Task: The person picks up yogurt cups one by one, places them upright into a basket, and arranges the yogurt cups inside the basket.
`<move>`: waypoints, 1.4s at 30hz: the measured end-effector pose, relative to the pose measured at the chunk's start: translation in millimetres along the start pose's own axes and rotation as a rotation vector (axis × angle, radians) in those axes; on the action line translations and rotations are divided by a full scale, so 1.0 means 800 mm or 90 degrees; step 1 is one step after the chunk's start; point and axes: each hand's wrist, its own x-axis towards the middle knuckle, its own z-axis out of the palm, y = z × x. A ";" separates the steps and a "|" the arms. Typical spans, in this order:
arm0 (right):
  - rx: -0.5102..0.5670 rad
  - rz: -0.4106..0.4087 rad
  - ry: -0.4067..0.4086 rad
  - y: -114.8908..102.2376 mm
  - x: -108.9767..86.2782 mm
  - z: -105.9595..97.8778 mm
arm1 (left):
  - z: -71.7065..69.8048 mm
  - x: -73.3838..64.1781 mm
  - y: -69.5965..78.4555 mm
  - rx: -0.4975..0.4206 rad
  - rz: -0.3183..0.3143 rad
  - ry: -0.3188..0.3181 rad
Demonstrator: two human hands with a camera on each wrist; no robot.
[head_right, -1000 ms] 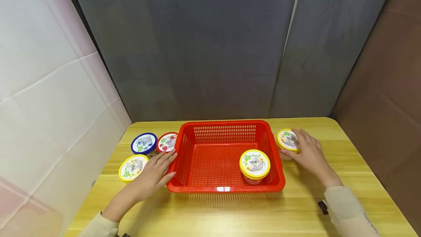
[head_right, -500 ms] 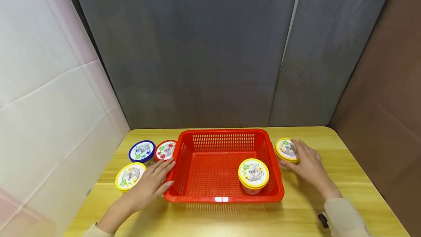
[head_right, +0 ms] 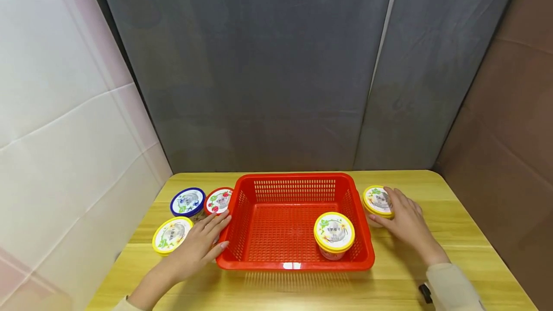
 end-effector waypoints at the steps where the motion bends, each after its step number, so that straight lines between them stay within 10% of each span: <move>1: -0.003 0.000 0.000 0.000 0.000 0.000 | 0.000 0.000 0.000 0.002 -0.001 -0.002; 42: 0.063 -0.010 0.007 0.005 0.013 -0.008 | 0.001 -0.002 -0.001 0.000 0.005 0.012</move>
